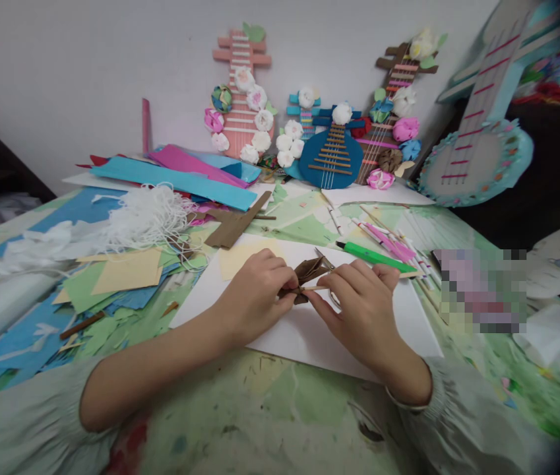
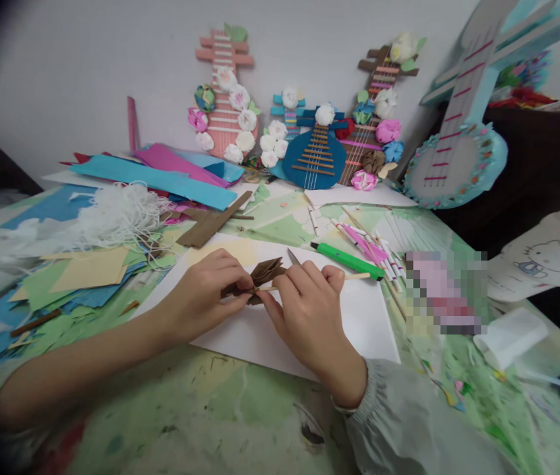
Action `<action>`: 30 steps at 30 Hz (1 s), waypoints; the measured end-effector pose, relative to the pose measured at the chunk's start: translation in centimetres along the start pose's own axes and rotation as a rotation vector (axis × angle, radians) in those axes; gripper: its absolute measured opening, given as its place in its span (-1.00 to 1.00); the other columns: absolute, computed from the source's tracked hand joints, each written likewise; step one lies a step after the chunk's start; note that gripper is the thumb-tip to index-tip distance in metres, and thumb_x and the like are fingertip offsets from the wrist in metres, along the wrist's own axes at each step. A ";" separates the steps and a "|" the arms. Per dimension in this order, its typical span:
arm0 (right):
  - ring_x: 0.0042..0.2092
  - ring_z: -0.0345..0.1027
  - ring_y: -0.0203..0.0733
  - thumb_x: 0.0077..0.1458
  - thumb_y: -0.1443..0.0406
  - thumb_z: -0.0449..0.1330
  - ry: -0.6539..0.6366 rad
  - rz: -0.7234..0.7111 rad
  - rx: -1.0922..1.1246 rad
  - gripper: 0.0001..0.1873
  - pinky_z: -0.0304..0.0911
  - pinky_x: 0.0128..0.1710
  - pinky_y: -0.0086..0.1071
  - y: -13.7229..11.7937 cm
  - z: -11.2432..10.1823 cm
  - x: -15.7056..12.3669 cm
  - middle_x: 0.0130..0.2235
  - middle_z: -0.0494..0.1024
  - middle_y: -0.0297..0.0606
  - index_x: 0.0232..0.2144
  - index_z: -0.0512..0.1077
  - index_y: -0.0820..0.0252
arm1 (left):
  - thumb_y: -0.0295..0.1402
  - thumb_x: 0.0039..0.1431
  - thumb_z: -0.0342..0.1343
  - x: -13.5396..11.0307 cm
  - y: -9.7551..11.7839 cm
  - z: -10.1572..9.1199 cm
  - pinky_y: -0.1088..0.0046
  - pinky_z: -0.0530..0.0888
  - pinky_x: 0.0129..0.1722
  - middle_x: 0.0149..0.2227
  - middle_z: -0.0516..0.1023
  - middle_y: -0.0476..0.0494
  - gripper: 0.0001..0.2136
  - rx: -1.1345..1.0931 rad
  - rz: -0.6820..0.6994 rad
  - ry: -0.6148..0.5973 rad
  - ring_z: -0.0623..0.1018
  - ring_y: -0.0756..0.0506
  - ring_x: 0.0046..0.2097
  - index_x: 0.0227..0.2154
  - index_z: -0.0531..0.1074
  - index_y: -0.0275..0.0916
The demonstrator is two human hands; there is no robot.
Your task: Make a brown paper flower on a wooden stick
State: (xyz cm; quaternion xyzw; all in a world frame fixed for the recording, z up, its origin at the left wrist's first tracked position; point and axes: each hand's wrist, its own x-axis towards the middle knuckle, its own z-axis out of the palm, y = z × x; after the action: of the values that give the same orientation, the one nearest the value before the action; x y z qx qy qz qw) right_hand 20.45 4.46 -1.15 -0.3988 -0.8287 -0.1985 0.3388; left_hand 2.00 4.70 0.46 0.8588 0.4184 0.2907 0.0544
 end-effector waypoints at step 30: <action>-0.50 0.23 -0.41 0.15 0.14 0.08 -0.448 0.107 1.371 -0.57 0.16 -0.53 -0.53 -4.1 -4.6 0.9 -0.58 0.34 -0.35 -0.68 0.25 0.21 | -0.50 -0.09 0.24 0.5 -5.0 2.4 0.53 0.36 -0.43 -0.49 0.52 -0.14 -0.85 -1.661 -0.732 -0.008 0.46 0.03 -0.45 -0.40 0.49 -0.43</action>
State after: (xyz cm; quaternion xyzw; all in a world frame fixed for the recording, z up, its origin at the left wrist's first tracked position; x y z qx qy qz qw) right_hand 18.64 -0.26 2.42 -0.1675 -0.7957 0.4694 0.3441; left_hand 0.13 8.66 -2.96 0.3576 0.3209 0.4603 0.7465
